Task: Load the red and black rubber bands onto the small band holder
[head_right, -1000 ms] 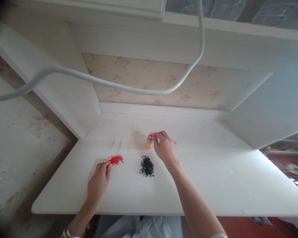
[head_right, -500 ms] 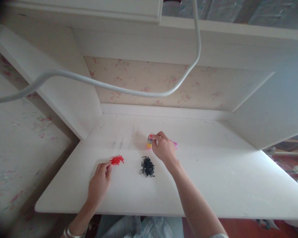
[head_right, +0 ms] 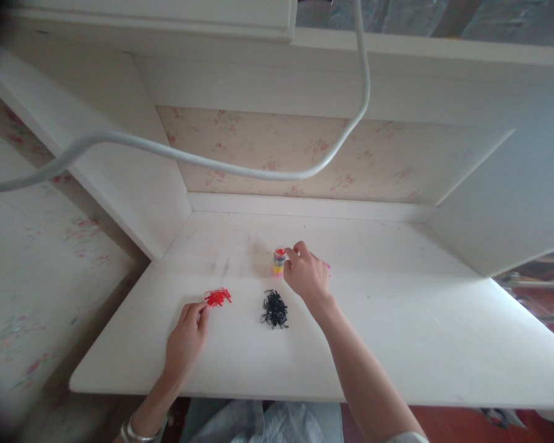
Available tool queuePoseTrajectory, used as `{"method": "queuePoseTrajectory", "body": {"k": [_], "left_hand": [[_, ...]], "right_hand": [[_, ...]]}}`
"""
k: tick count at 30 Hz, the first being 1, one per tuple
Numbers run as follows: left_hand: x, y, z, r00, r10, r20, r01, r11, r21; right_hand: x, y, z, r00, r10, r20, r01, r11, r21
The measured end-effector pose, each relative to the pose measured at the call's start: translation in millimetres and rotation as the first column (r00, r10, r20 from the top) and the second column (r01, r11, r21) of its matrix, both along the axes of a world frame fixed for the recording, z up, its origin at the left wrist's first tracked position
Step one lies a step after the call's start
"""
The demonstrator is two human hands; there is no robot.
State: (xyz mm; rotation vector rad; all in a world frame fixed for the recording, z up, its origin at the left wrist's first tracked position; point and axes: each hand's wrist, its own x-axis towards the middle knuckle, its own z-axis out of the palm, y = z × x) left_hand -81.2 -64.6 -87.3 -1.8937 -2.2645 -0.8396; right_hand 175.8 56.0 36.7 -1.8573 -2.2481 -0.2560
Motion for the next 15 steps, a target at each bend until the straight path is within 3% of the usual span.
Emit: {"method": "queuePoseTrajectory", "body": {"k": [7,15], "left_hand": [[0,0,1.4,1.000,0.003,-0.016,-0.003,1.000,-0.003],[1,-1,1.0,1.000,0.003,-0.004,-0.003,1.000,-0.005]], "right_hand": [[-1,5,7.2,0.984,0.088,0.155,-0.078,0.994,-0.073],[2,13,2.7,0.991,0.088,0.096,-0.076,0.989,-0.124]]}}
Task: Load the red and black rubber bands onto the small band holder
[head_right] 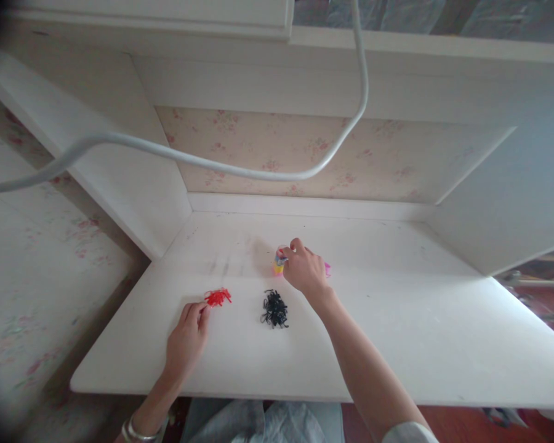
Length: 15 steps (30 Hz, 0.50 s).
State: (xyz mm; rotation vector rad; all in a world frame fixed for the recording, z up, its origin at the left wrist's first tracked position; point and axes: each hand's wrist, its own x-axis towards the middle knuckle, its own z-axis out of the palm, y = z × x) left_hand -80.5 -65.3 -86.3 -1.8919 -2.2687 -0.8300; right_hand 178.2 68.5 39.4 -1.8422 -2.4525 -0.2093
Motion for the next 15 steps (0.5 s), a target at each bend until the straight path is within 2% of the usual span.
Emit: {"method": "queuePoseTrajectory", "body": {"k": [5,10,12,15], "left_hand": [[0,0,1.1,0.999,-0.014,0.042,0.014,1.000,0.000],[-2,1,2.3,0.985,-0.028,0.168,0.024,0.999,0.022],[1,4,9.2,0.967,-0.047,0.249,0.038,0.998,0.041],[16,13,31.4,0.922,-0.135,0.363,0.113,0.990,0.080]], "right_hand": [[0,0,-1.6,0.998,-0.010,-0.063,0.013,0.998,0.057],[5,-2,-3.6,0.987,-0.012,-0.162,0.026,0.996,0.086],[10,-3,-5.8,0.969,0.000,-0.248,0.030,0.992,0.120],[19,-5,-14.5,0.891,0.025,-0.454,0.063,0.982,0.178]]}}
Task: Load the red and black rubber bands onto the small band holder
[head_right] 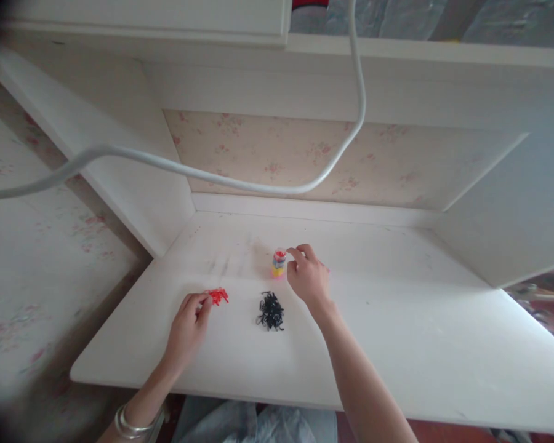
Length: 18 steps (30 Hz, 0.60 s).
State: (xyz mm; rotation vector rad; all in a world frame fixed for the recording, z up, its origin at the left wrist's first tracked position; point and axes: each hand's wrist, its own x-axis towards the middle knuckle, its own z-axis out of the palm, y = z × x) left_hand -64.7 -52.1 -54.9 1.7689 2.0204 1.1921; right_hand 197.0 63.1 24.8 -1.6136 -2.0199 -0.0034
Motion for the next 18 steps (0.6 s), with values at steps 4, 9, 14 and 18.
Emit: {"method": "queuePoseTrajectory", "body": {"k": [4,9,14,18], "left_hand": [[34,25,39.2,0.984,-0.156,0.085,0.154,0.987,0.039],[74,73,68.1,0.962,-0.266,0.062,0.260,0.961,0.094],[101,114,73.0,0.959,-0.281,0.021,0.276,0.951,0.136],[116,131,68.8,0.970,-0.243,-0.011,0.243,0.961,0.133]], "right_hand": [[17,-11,-32.9,0.949,-0.021,-0.313,0.028,0.999,0.019],[39,-44,-94.7,0.874,-0.126,-0.469,0.038,0.980,-0.193],[48,-61,-115.7,0.826,-0.145,-0.544,0.020,0.973,-0.230],[47,-55,-111.0,0.813,-0.148,-0.562,0.010,0.971,-0.240]]}}
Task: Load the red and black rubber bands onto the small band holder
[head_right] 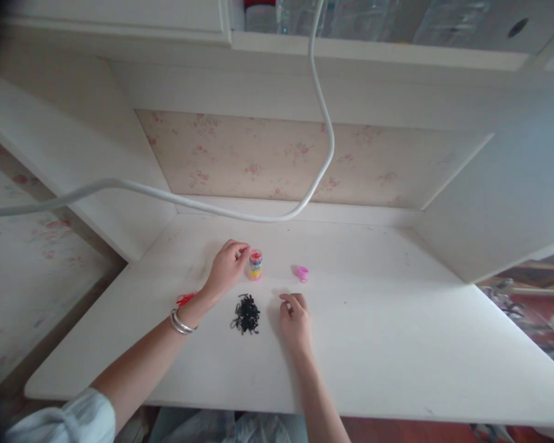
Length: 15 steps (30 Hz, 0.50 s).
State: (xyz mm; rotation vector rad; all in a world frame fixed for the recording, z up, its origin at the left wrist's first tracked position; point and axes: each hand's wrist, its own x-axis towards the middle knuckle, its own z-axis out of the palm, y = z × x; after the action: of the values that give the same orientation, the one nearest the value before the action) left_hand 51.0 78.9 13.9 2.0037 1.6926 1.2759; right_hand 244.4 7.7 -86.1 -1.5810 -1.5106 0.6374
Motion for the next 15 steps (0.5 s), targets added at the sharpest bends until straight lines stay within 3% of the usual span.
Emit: {"method": "queuePoseTrajectory", "body": {"k": [5,8,15], "left_hand": [[6,2,-5.3,0.997,0.004,-0.080,-0.005,1.000,-0.011],[2,-1,-2.5,0.999,0.003,-0.053,-0.002,1.000,0.016],[-31,-28,0.1,0.999,0.029,0.032,-0.029,1.000,-0.001]], "right_hand": [[1,4,-0.4,1.000,-0.005,-0.016,0.005,1.000,-0.012],[1,3,-1.0,1.000,-0.008,-0.025,0.007,1.000,-0.013],[1,0,0.3,1.000,0.001,-0.025,-0.001,1.000,-0.002]]}}
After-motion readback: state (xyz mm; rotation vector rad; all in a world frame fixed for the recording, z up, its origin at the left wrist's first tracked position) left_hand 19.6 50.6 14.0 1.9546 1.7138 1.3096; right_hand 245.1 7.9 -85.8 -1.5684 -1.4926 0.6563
